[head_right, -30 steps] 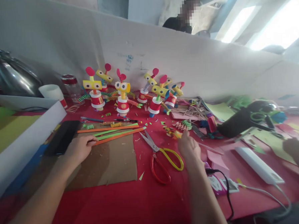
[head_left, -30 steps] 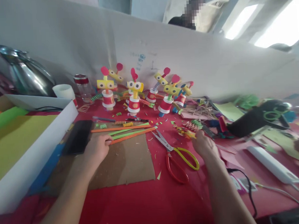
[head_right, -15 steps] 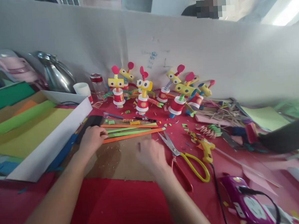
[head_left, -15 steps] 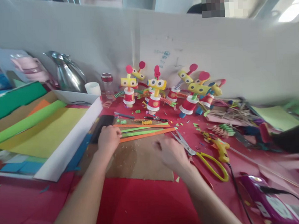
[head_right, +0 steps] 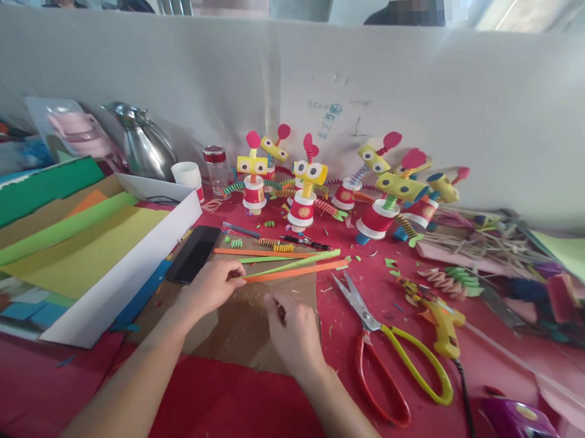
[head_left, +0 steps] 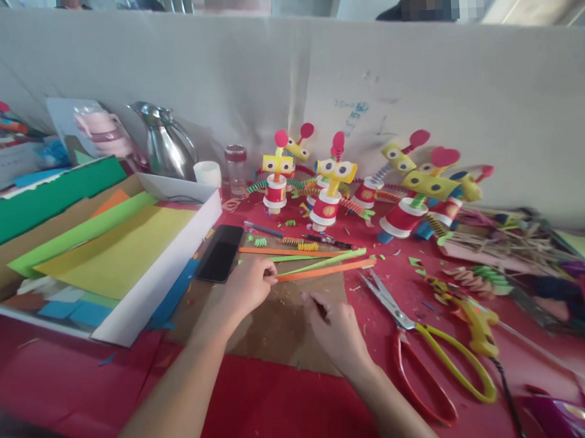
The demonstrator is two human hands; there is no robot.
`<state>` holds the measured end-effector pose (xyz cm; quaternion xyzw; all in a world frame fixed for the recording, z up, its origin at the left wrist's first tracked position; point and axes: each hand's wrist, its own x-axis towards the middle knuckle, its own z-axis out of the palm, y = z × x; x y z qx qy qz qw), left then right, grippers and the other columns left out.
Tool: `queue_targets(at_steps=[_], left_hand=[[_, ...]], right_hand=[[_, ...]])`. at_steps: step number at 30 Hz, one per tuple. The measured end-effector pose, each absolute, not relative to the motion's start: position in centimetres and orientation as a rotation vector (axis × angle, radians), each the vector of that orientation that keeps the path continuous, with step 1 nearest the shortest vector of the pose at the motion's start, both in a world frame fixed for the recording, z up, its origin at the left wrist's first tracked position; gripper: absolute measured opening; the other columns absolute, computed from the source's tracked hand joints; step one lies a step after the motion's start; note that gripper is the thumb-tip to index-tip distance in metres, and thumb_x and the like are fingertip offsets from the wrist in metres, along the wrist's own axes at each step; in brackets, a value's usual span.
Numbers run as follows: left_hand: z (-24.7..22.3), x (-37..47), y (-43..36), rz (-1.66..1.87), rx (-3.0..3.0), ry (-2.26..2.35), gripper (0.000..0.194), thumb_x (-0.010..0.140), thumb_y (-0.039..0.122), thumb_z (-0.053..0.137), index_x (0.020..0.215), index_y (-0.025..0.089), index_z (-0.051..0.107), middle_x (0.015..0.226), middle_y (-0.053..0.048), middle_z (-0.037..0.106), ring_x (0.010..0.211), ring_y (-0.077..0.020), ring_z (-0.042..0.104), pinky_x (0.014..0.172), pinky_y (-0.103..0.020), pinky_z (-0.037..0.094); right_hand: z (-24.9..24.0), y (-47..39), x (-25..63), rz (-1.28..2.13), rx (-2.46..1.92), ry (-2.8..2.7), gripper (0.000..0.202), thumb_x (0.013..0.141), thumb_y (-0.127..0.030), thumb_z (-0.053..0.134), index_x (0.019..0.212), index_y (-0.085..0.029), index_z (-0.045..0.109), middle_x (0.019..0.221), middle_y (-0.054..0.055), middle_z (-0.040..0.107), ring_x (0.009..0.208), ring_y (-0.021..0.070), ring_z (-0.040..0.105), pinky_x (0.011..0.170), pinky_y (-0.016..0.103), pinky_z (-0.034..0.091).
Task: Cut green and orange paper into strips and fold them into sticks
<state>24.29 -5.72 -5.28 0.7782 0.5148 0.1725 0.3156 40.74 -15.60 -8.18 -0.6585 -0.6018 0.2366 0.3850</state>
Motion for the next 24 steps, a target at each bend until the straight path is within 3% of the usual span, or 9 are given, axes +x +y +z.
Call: queue_targets(at_steps=[3, 6, 10, 15, 21, 24], left_hand=[[-4.7, 24.4, -6.3, 0.429, 1.889, 1.226, 0.007, 0.078, 0.025, 0.063, 0.077, 0.019, 0.064, 0.074, -0.001, 0.066, 0.070, -0.0162, 0.058, 0.065, -0.027, 0.041], [-4.3, 24.4, -6.7, 0.388, 1.609, 1.032, 0.012, 0.074, 0.029, 0.067, 0.080, 0.018, 0.065, 0.076, 0.000, 0.067, 0.071, -0.0143, 0.058, 0.067, -0.026, 0.041], [-4.3, 24.9, -7.4, 0.296, 1.498, 0.842, 0.012, 0.071, 0.027, 0.069, 0.080, 0.019, 0.070, 0.079, 0.000, 0.070, 0.074, -0.0149, 0.058, 0.073, -0.028, 0.040], [-4.8, 26.6, -8.8, 0.327, 1.529, 0.877, 0.012, 0.071, 0.030, 0.069, 0.065, 0.020, 0.072, 0.063, 0.001, 0.065, 0.063, -0.0158, 0.053, 0.063, -0.028, 0.036], [-4.2, 27.5, -9.3, 0.631, 1.172, 0.985, 0.010, 0.070, 0.026, 0.073, 0.074, 0.017, 0.070, 0.067, 0.001, 0.065, 0.061, -0.0112, 0.056, 0.061, -0.024, 0.041], [-3.9, 27.4, -9.0, 0.753, 0.986, 0.978, 0.014, 0.072, 0.025, 0.074, 0.079, 0.016, 0.066, 0.072, 0.000, 0.067, 0.061, -0.0102, 0.060, 0.061, -0.023, 0.044]], right_hand=[[-7.7, -15.4, 40.6, 0.972, -1.534, -1.157, 0.037, 0.086, -0.056, 0.055, 0.086, -0.020, 0.064, 0.069, 0.002, 0.062, 0.058, 0.0154, 0.055, 0.055, 0.026, 0.039], [-7.1, -15.2, 40.7, 1.146, -1.352, -0.894, 0.040, 0.076, -0.057, 0.067, 0.084, -0.018, 0.065, 0.066, 0.000, 0.060, 0.057, 0.0132, 0.053, 0.055, 0.025, 0.039], [-6.5, -15.2, 41.1, 1.112, -1.250, -0.848, 0.031, 0.073, -0.048, 0.073, 0.076, -0.017, 0.067, 0.061, -0.003, 0.056, 0.058, 0.0110, 0.047, 0.055, 0.024, 0.036], [-6.3, -15.3, 41.7, 1.025, -1.260, -1.015, 0.029, 0.073, -0.043, 0.075, 0.064, -0.019, 0.062, 0.057, -0.005, 0.050, 0.055, 0.0102, 0.041, 0.053, 0.024, 0.033], [-6.1, -15.3, 42.3, 0.857, -1.298, -0.896, 0.033, 0.081, -0.047, 0.067, 0.068, -0.020, 0.053, 0.058, -0.007, 0.044, 0.052, 0.0084, 0.040, 0.050, 0.023, 0.033], [-5.6, -15.3, 42.7, 0.835, -1.300, -0.821, 0.031, 0.086, -0.049, 0.062, 0.076, -0.022, 0.050, 0.062, -0.007, 0.051, 0.048, 0.0081, 0.046, 0.047, 0.022, 0.035]])
